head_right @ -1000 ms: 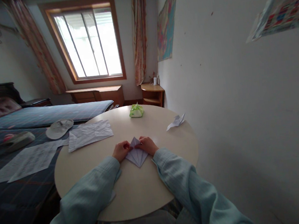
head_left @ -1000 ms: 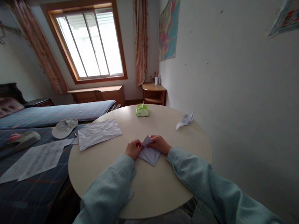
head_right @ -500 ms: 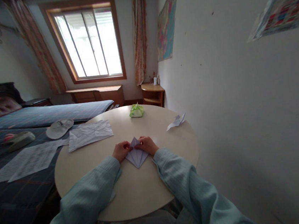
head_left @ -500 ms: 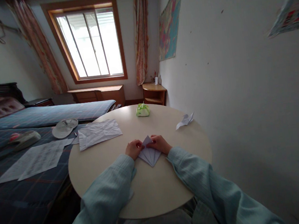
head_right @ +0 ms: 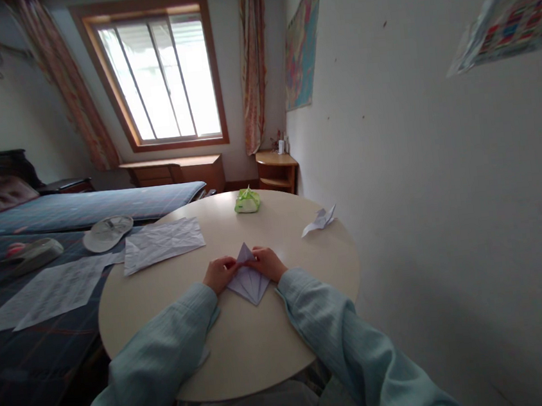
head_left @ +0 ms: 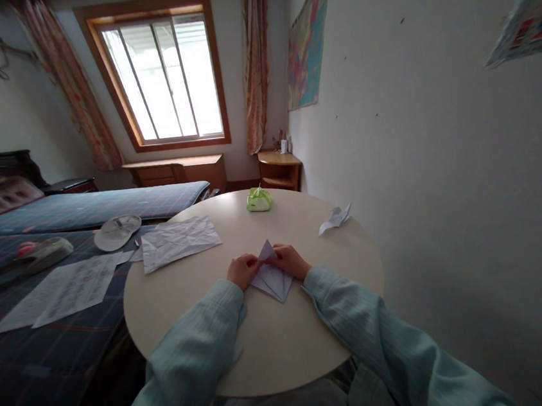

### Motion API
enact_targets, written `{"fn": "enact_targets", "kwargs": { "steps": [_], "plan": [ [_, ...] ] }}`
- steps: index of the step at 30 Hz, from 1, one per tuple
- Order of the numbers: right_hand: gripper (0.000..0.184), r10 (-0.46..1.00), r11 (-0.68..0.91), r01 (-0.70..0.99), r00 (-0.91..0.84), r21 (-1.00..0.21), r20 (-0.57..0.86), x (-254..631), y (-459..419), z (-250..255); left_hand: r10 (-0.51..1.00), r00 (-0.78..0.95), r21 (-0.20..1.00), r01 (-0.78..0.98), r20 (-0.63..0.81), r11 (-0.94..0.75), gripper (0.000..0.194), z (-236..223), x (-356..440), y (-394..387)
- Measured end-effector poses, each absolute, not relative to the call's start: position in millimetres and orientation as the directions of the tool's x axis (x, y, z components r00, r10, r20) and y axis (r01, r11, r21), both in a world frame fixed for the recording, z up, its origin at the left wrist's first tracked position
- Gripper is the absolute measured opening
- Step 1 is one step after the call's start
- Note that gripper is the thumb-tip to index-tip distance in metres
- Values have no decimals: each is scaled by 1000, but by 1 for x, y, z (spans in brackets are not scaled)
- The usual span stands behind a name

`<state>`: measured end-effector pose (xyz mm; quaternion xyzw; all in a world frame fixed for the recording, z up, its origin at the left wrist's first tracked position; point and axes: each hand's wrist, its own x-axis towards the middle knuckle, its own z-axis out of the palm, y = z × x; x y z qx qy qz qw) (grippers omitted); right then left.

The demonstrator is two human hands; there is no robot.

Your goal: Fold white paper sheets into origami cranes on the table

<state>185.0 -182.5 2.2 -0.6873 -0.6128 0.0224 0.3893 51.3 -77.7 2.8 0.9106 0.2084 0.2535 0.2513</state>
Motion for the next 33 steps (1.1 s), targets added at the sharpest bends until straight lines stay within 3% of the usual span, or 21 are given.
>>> {"fn": "enact_targets", "kwargs": {
  "steps": [6, 19, 28, 33],
  "plan": [
    [18, 856, 48, 827, 255, -559, 451, 185, -182, 2, 389, 809, 515, 128, 440, -848, 24, 1, 51, -77],
    [12, 871, 99, 826, 197, -554, 449, 182, -183, 2, 358, 710, 531, -26, 606, -847, 16, 6, 49, -82],
    [13, 877, 105, 888, 130, -448, 462, 172, -186, 2, 295, 622, 468, -132, 725, -874, 16, 11, 48, -88],
    [14, 871, 90, 923, 110, -375, 479, 170, -187, 3, 209, 530, 364, -207, 822, -908, 13, 11, 50, -89]
  ]
}}
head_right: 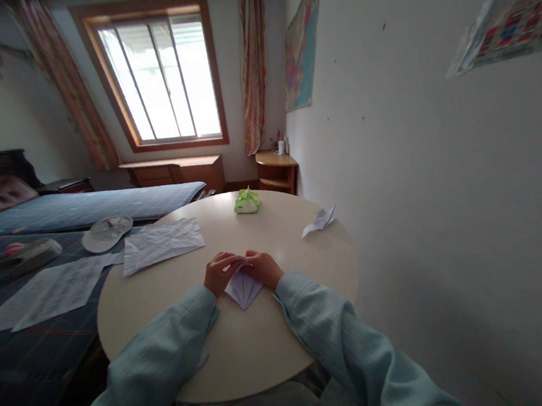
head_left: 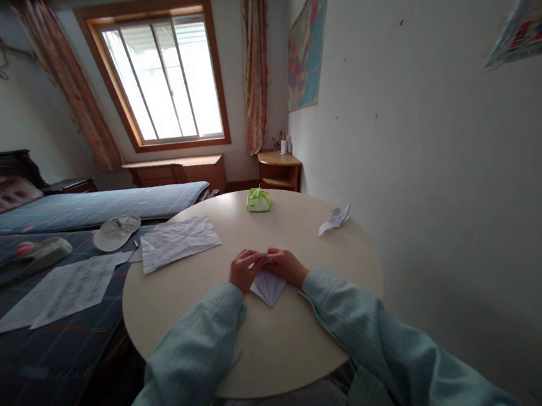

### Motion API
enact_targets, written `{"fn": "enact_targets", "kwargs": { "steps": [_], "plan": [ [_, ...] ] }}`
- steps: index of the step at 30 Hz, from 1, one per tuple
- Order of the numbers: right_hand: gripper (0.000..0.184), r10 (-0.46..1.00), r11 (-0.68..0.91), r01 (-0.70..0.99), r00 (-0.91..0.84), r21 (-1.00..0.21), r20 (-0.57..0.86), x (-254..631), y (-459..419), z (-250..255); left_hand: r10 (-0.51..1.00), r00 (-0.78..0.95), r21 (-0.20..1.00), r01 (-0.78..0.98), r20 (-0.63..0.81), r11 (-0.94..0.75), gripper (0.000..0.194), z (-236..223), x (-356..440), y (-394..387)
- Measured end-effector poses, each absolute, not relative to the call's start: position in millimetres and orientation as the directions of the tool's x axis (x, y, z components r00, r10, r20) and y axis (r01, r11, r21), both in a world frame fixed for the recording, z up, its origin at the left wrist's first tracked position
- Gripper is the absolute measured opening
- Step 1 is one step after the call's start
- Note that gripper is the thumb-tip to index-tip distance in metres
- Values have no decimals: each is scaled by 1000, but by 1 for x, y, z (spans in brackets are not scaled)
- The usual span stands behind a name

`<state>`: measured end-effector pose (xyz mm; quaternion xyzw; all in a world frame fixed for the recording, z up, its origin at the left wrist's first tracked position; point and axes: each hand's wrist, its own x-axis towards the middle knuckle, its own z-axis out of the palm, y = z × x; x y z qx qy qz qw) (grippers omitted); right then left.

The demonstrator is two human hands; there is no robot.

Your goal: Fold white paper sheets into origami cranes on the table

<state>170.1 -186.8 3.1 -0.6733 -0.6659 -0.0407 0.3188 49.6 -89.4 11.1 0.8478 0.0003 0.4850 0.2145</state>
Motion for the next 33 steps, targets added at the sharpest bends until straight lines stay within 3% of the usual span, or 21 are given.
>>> {"fn": "enact_targets", "kwargs": {
  "steps": [7, 21, 29, 33],
  "plan": [
    [16, 861, 78, 946, 95, -314, 499, 170, -187, 3, 157, 434, 274, -223, 887, -935, 11, 20, 47, -99],
    [17, 861, 72, 948, 98, -310, 500, 169, -188, 5, 149, 388, 249, -221, 910, -943, 9, 26, 43, -107],
    [19, 865, 84, 923, 120, -377, 486, 169, -187, 4, 188, 483, 312, -191, 855, -931, 16, 27, 40, -103],
    [18, 855, 100, 893, 149, -438, 498, 173, -184, 1, 211, 654, 381, -128, 727, -916, 22, 23, 41, -93]
  ]
}}
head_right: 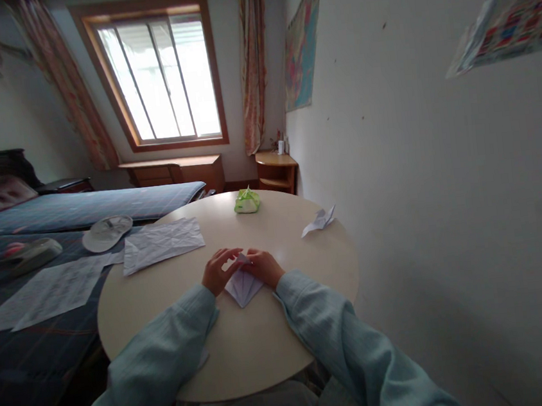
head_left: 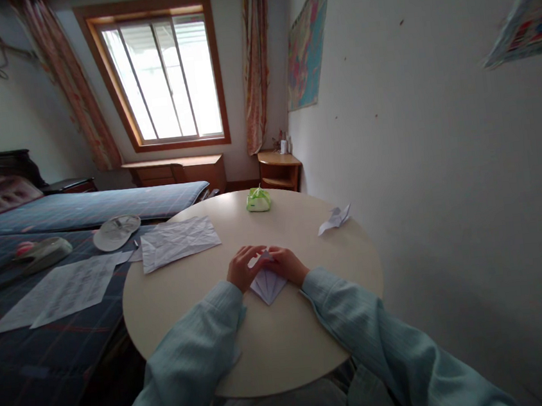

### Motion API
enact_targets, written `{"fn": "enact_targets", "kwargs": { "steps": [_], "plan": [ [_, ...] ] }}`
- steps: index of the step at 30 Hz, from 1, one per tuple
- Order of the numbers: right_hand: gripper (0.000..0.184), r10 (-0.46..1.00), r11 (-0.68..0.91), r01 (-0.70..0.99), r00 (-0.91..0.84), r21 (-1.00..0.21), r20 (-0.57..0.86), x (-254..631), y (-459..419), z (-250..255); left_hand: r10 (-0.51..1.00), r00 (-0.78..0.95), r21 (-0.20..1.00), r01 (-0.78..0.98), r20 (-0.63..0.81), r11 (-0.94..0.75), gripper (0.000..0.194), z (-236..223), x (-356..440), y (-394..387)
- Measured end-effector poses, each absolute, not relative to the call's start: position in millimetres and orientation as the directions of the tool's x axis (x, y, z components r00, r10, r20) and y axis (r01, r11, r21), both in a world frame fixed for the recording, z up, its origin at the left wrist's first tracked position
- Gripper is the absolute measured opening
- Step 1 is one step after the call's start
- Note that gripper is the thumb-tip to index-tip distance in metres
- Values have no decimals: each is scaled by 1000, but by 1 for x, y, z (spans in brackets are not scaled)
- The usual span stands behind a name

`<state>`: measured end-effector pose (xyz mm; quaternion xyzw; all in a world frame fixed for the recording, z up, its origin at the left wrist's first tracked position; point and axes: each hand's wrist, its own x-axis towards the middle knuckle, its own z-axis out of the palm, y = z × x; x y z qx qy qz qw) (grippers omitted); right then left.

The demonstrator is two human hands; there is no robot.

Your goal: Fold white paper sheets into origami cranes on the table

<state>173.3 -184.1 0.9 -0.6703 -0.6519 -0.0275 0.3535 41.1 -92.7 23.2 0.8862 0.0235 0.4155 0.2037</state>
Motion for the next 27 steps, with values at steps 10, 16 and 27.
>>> {"fn": "enact_targets", "kwargs": {
  "steps": [10, 16, 27],
  "plan": [
    [10, 849, -31, 881, 272, -471, 453, 178, -184, 3, 376, 855, 334, 259, 357, -906, 11, 7, 48, -71],
    [9, 853, -29, 856, 290, -516, 433, 177, -184, 4, 455, 813, 350, 334, 363, -875, 11, 10, 47, -69],
    [22, 813, 1, 835, 320, -550, 487, 180, -184, 2, 319, 848, 481, 88, 424, -872, 36, -2, 50, -62]
  ]
}}
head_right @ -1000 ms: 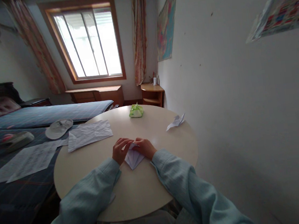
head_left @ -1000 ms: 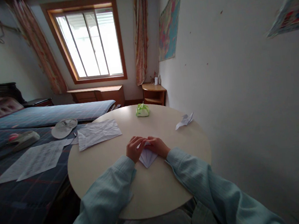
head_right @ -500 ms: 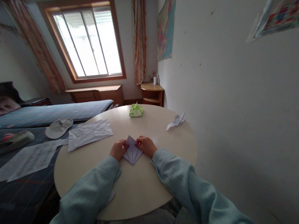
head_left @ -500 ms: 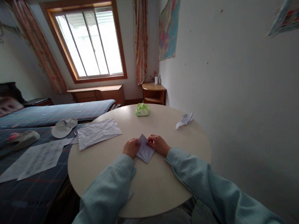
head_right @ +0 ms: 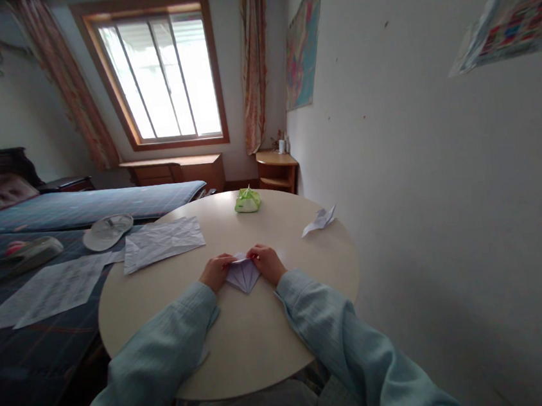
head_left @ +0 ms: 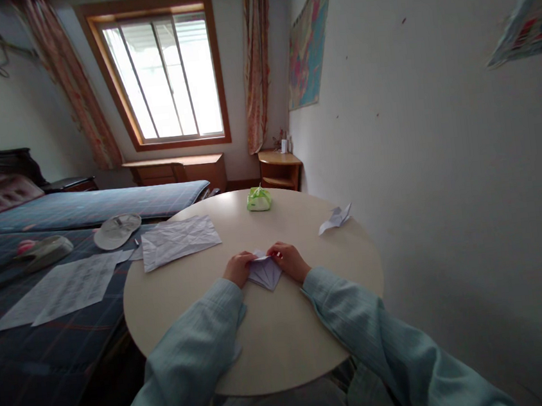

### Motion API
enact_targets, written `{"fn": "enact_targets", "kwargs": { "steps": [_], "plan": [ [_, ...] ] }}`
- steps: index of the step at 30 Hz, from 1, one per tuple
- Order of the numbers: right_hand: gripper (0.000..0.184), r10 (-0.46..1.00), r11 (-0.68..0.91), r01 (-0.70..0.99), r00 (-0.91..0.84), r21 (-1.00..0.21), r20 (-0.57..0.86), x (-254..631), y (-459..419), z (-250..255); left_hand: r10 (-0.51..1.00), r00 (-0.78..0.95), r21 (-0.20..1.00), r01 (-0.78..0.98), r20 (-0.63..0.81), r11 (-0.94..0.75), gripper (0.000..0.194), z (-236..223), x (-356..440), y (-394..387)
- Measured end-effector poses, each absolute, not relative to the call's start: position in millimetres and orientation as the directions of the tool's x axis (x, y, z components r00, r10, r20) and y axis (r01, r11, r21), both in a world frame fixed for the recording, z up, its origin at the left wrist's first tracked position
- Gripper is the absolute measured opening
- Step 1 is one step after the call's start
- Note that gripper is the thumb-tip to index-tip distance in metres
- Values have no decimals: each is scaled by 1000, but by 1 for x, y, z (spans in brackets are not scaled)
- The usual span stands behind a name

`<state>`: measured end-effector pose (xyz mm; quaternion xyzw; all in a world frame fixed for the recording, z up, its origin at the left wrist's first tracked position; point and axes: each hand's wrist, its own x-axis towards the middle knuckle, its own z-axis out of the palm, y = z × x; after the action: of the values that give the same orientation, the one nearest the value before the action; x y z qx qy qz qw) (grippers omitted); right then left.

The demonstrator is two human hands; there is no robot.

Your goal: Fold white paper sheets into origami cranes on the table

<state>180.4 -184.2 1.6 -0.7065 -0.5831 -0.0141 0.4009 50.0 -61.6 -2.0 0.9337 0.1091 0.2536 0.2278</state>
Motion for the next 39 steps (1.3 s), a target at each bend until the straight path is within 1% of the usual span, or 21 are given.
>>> {"fn": "enact_targets", "kwargs": {
  "steps": [4, 8, 11, 14, 17, 23, 26, 29, 32, 36, 39],
  "plan": [
    [25, 809, -66, 843, 359, -534, 466, 182, -184, 1, 284, 858, 496, 39, 429, -868, 40, -5, 51, -60],
    [23, 817, -125, 838, 391, -532, 424, 180, -184, 3, 303, 859, 493, 69, 413, -867, 41, -6, 52, -61],
    [19, 815, -159, 838, 410, -523, 409, 179, -185, 3, 330, 854, 495, 100, 403, -863, 37, -4, 52, -66],
    [12, 801, -203, 853, 427, -481, 419, 179, -184, 2, 324, 849, 481, 96, 417, -872, 28, 0, 50, -71],
    [16, 795, -229, 858, 438, -460, 419, 180, -184, 2, 302, 854, 458, 86, 424, -885, 21, 2, 48, -73],
    [18, 804, -224, 842, 445, -490, 396, 181, -185, 3, 280, 870, 442, 81, 406, -893, 23, 0, 48, -69],
    [17, 800, -202, 819, 455, -537, 391, 182, -185, 3, 275, 872, 442, 77, 405, -894, 24, -1, 48, -68],
    [18, 793, -152, 761, 475, -631, 382, 182, -184, 1, 264, 872, 436, 66, 412, -898, 24, -1, 48, -69],
    [20, 777, -102, 686, 507, -720, 372, 184, -183, 0, 247, 876, 427, 52, 415, -903, 24, -1, 48, -68],
    [24, 744, -69, 597, 564, -799, 357, 188, -180, -2, 231, 879, 431, 32, 417, -902, 23, -3, 49, -66],
    [28, 701, -69, 478, 648, -876, 298, 192, -178, -6, 231, 877, 436, 27, 421, -899, 22, -6, 50, -64]
  ]
}}
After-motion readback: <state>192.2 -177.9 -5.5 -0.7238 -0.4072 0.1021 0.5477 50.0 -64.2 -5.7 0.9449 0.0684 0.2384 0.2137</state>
